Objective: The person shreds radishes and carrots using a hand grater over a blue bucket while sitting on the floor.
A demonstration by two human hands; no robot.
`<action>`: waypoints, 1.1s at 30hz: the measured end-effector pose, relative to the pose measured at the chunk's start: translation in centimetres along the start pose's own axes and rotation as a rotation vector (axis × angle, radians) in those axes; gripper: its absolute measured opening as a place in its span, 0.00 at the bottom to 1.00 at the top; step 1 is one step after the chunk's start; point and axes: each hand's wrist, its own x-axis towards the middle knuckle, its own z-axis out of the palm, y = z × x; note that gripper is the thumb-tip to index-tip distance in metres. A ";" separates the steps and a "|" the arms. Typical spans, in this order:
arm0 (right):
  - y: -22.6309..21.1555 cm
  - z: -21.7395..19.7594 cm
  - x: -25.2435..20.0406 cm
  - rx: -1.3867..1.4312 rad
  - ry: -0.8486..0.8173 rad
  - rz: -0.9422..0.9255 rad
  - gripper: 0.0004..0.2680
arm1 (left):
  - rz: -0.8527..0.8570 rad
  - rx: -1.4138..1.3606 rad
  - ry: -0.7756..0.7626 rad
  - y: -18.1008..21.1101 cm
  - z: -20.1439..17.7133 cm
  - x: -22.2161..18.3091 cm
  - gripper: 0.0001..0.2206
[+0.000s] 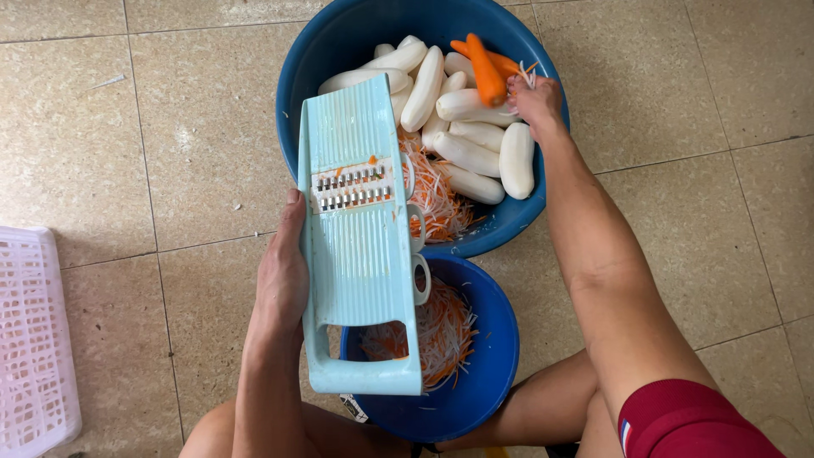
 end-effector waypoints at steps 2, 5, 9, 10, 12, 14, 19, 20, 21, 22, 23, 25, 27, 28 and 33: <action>0.1 0.0 -0.5 0.084 -0.123 0.044 0.08 | -0.008 0.012 0.014 0.0 0.0 0.0 0.38; -0.2 -0.1 -3.6 -0.127 -0.397 0.256 0.07 | 0.030 -0.009 -0.006 0.0 -0.1 0.0 0.36; 3.6 0.8 -7.2 -0.907 -1.024 0.231 0.20 | 0.049 -0.040 -0.026 -0.3 -0.2 0.0 0.36; 4.7 1.2 -7.2 -0.953 -0.906 0.165 0.17 | 0.035 -0.032 -0.017 -0.4 -0.1 0.0 0.36; 7.0 3.4 -7.9 -1.032 -0.673 0.033 0.12 | 0.056 -0.041 -0.030 -0.5 -0.2 0.0 0.36; 8.8 5.7 -8.7 -0.979 -0.562 -0.144 0.12 | 0.056 -0.039 -0.030 -0.5 -0.2 0.2 0.37; 10.1 8.4 -12.2 -1.197 -0.306 -0.449 0.12 | -0.005 0.007 0.009 -0.3 0.2 0.2 0.39; 9.7 8.4 -12.6 -1.256 -0.285 -0.462 0.09 | 0.000 0.008 0.005 -0.2 0.3 0.2 0.39; 9.4 8.6 -13.2 -1.312 -0.264 -0.474 0.07 | 0.005 0.010 0.001 -0.2 0.2 0.1 0.39; 8.9 8.6 -13.8 -1.293 -0.250 -0.496 0.07 | 0.009 0.013 -0.002 -0.1 0.2 0.1 0.39; 8.3 8.3 -14.2 -1.276 -0.237 -0.518 0.08 | 0.009 0.023 0.005 -0.1 0.2 0.0 0.39; 7.1 7.9 -14.9 -1.250 -0.252 -0.497 0.11 | 0.006 0.043 0.014 -0.1 0.2 -0.1 0.39; 6.1 7.8 -15.4 -1.231 -0.306 -0.408 0.16 | -0.035 0.028 0.009 -0.2 0.3 0.0 0.39; 5.8 7.6 -15.5 -1.184 -0.272 -0.375 0.15 | -0.055 0.021 0.005 -0.3 0.3 0.1 0.39; 5.9 5.8 -15.2 -1.149 0.009 -0.503 0.11 | 0.075 0.027 -0.015 -0.9 -0.1 0.6 0.41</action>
